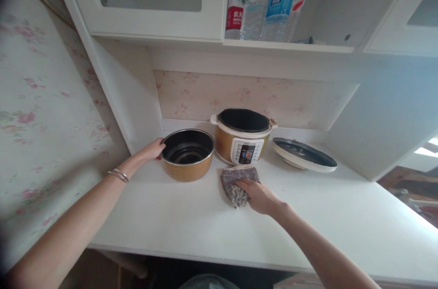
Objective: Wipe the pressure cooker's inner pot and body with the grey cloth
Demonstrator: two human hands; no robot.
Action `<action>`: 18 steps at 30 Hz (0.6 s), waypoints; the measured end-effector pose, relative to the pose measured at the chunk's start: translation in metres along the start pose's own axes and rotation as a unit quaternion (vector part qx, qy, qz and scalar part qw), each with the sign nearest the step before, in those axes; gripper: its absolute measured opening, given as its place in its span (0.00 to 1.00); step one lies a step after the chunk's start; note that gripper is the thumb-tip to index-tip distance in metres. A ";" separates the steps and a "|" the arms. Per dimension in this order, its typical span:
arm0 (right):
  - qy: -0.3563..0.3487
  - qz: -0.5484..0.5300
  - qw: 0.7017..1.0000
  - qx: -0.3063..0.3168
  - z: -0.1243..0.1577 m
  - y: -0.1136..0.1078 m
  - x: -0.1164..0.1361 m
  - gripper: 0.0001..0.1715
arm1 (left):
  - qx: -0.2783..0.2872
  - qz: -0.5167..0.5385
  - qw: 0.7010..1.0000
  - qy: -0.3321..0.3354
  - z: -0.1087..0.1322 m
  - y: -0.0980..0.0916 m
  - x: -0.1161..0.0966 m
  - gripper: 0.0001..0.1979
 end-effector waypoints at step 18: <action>-0.345 0.167 0.917 -0.115 -0.146 -0.151 0.141 0.23 | 0.046 -0.001 0.998 0.048 -0.001 0.011 -0.027 0.20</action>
Point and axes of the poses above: each hand's wrist, its own z-axis away from the middle knuckle, its own y-axis out of the palm, x = y × z, the point moved 6 cm from there along -z, towards the middle knuckle, and after that the axes turned 13 degrees about x, right-handed, at the moved point
